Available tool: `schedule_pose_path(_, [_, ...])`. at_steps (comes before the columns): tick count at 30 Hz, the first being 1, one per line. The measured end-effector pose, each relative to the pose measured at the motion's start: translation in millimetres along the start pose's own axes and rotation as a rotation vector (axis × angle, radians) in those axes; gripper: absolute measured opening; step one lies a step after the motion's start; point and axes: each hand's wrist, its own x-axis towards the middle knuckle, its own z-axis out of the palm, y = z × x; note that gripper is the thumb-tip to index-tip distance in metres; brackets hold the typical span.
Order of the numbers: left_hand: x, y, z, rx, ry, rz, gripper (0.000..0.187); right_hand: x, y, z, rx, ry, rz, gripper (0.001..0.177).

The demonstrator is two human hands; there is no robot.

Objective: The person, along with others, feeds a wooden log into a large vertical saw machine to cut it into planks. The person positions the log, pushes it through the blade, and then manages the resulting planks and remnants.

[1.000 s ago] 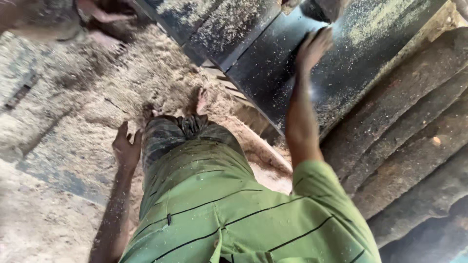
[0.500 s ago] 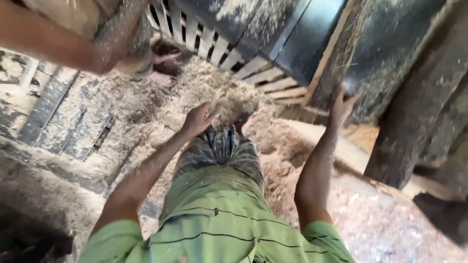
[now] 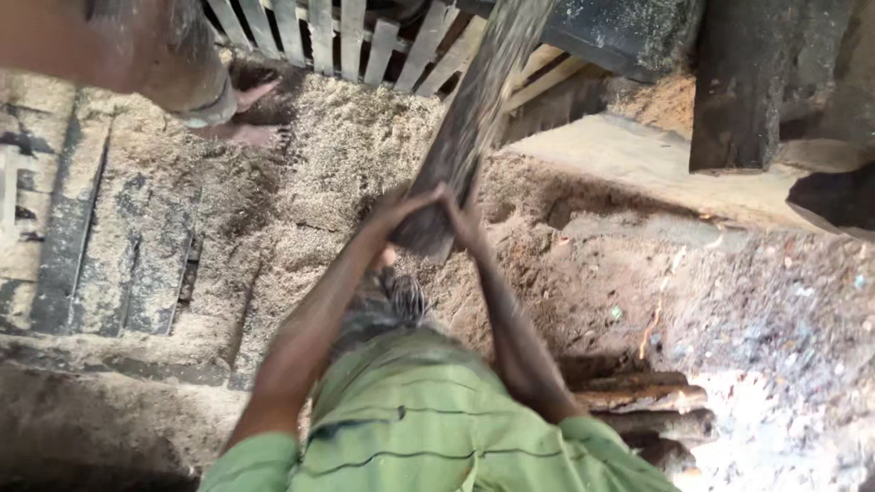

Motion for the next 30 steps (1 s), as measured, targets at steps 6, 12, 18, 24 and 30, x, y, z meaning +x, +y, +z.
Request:
schedule_pose_path(6, [-96,-199,-37,0.149,0.238,0.085,0.071,-178,25,53,0.093,-0.151,-0.130,0.099])
schedule_pose_path(12, [-122,-291,-60,-0.034,0.263,0.204,0.058,-214,39,65,0.031,-0.331,-0.009,0.095])
schedule_pose_path(18, [-116,-229,-60,-0.041,0.334,0.079,0.063,-165,6,67,-0.007,-0.365,0.079,0.096])
schedule_pose_path(24, [-64,-165,-60,-0.022,0.318,0.093,0.064,-94,-1,44,-0.044,-0.327,-0.251,0.093])
schedule_pose_path(30, [8,-102,-77,0.065,0.280,0.166,0.069,-2,-24,22,-0.065,-0.442,0.400,0.104])
